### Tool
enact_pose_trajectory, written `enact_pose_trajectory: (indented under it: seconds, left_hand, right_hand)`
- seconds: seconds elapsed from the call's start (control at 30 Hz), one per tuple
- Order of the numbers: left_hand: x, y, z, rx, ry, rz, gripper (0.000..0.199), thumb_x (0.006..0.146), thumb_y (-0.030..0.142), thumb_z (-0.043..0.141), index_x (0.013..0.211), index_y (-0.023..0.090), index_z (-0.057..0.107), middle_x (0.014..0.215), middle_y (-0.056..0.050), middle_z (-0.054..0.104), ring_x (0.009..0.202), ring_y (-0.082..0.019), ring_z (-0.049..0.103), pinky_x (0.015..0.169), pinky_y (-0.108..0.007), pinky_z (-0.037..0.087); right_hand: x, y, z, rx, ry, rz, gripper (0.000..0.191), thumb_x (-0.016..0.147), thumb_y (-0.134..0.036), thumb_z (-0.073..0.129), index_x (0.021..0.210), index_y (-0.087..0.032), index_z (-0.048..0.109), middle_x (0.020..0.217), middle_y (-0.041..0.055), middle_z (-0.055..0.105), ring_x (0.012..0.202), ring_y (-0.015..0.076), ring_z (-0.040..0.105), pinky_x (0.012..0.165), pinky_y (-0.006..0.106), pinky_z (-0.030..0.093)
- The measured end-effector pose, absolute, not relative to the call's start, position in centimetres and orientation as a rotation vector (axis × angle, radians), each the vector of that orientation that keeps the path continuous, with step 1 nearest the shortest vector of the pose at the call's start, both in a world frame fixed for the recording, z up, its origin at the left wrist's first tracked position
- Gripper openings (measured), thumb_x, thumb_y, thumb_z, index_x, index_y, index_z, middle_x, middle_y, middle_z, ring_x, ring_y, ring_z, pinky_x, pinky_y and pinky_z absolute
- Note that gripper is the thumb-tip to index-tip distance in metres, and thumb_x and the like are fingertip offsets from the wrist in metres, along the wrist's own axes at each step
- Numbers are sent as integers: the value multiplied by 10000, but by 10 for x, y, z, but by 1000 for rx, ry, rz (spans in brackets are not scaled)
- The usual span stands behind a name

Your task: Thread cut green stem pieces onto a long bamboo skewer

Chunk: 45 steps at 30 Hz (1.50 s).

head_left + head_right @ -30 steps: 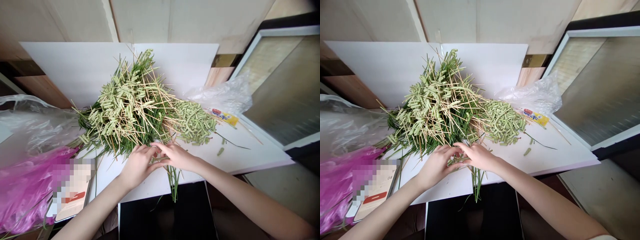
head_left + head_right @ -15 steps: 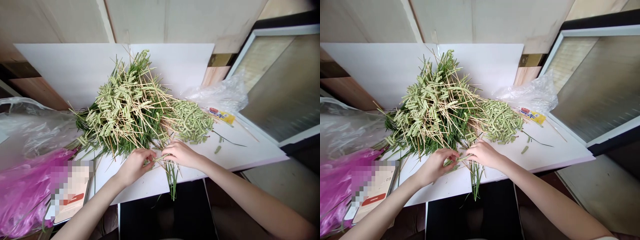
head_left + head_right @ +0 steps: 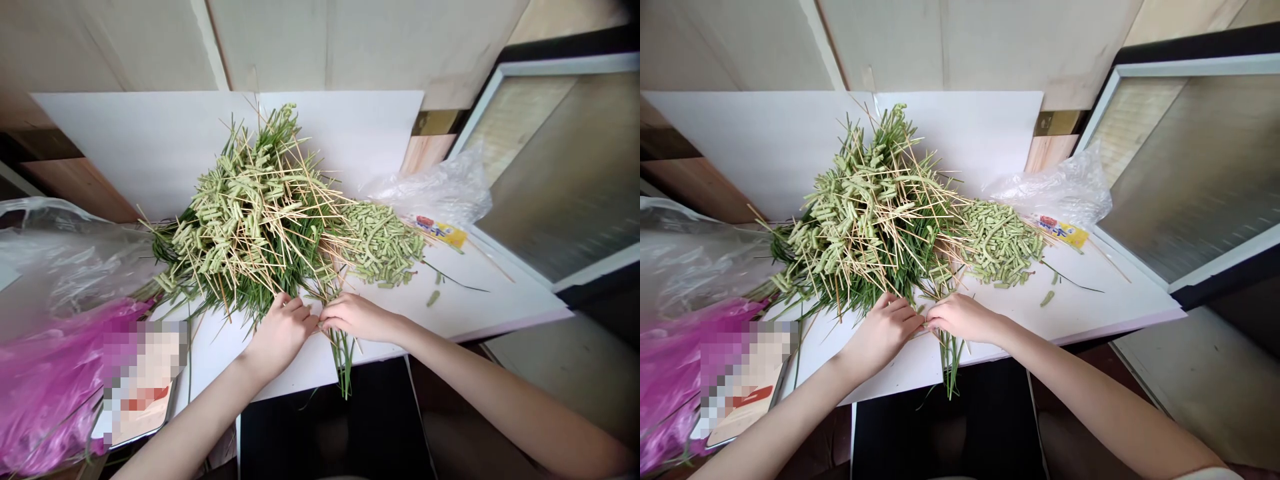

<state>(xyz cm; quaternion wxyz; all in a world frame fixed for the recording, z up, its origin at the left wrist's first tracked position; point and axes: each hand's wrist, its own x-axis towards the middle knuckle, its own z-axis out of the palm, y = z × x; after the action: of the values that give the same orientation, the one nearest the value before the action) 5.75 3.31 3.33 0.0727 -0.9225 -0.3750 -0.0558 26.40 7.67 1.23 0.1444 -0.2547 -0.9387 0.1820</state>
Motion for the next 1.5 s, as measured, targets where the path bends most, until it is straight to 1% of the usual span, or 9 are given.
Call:
enact_pose_trajectory:
  seconds: [0.17, 0.33, 0.5, 0.7, 0.87, 1.13, 1.27, 1.4, 1.5]
  left_hand:
    - [52, 9, 44, -3067, -1229, -304, 348, 1019, 308, 520, 727, 182, 661, 689, -27, 660, 751, -201, 597, 801, -377, 360]
    - [52, -24, 50, -3346, -1378, -445, 359, 1019, 289, 517, 690, 201, 632, 657, 0, 644, 724, -170, 602, 848, -358, 379]
    - [55, -37, 45, -3673, -1689, -646, 434, 1021, 437, 496, 730, 215, 729, 563, 19, 650, 646, -144, 628, 950, -351, 411]
    - [21, -53, 44, -3729, -2103, -553, 529, 959, 595, 517, 725, 201, 780, 554, -25, 676, 523, -149, 615, 662, -286, 492]
    - [-13, -20, 35, -3025, -1934, -700, 368, 968, 519, 553, 861, 233, 759, 813, -42, 772, 771, -222, 690, 844, -377, 452]
    - [-10, 36, 10, -2519, -1735, -553, 364, 970, 493, 544, 1099, 210, 732, 1036, -114, 770, 944, -319, 678, 817, -434, 467]
    - [-5, 29, 8, -2551, -1725, -789, 357, 982, 500, 509, 1099, 226, 705, 1060, -94, 756, 964, -282, 676, 855, -400, 504]
    - [3, 3, 14, -2499, -1825, -1009, 301, 963, 479, 558, 1105, 259, 707, 1019, -46, 745, 940, -249, 675, 808, -355, 524]
    - [7, -31, 16, -2390, -1956, -1218, 243, 940, 438, 617, 1091, 274, 712, 997, -27, 728, 916, -228, 674, 782, -339, 528]
  right_hand:
    - [270, 52, 14, -481, -2770, 247, 246, 1001, -155, 571, 822, -183, 737, 725, -1, 713, 675, 153, 571, 724, 328, 403]
    - [277, 13, 28, -233, -2656, -266, 267, 964, -101, 517, 779, -154, 703, 601, -4, 568, 596, 158, 444, 620, 343, 399]
    - [284, -4, 37, -77, -2638, -365, 254, 933, -127, 510, 900, -116, 762, 643, 44, 634, 560, 181, 478, 518, 372, 433]
    - [350, 27, 57, -494, -2427, -506, 158, 986, -85, 557, 976, -164, 694, 774, 44, 757, 673, 173, 619, 688, 382, 467]
    - [371, 56, 45, -878, -2268, -233, 25, 942, -182, 696, 964, -185, 708, 855, 55, 784, 743, 219, 672, 760, 409, 460]
    - [295, 84, 10, -887, -2446, 232, 56, 920, -250, 734, 929, -202, 762, 924, -12, 795, 862, 179, 701, 840, 330, 480]
    - [258, 85, 13, -906, -2497, 193, 133, 936, -283, 709, 1006, -198, 784, 1055, 19, 781, 999, 217, 635, 909, 355, 458]
    - [254, 54, 34, -961, -2510, 107, 552, 824, -238, 828, 1333, -138, 640, 1406, 135, 612, 1226, 326, 531, 1029, 467, 403]
    - [290, -2, 42, -954, -2362, 283, 281, 945, -266, 699, 1210, -172, 684, 1131, 71, 739, 998, 225, 642, 942, 384, 476]
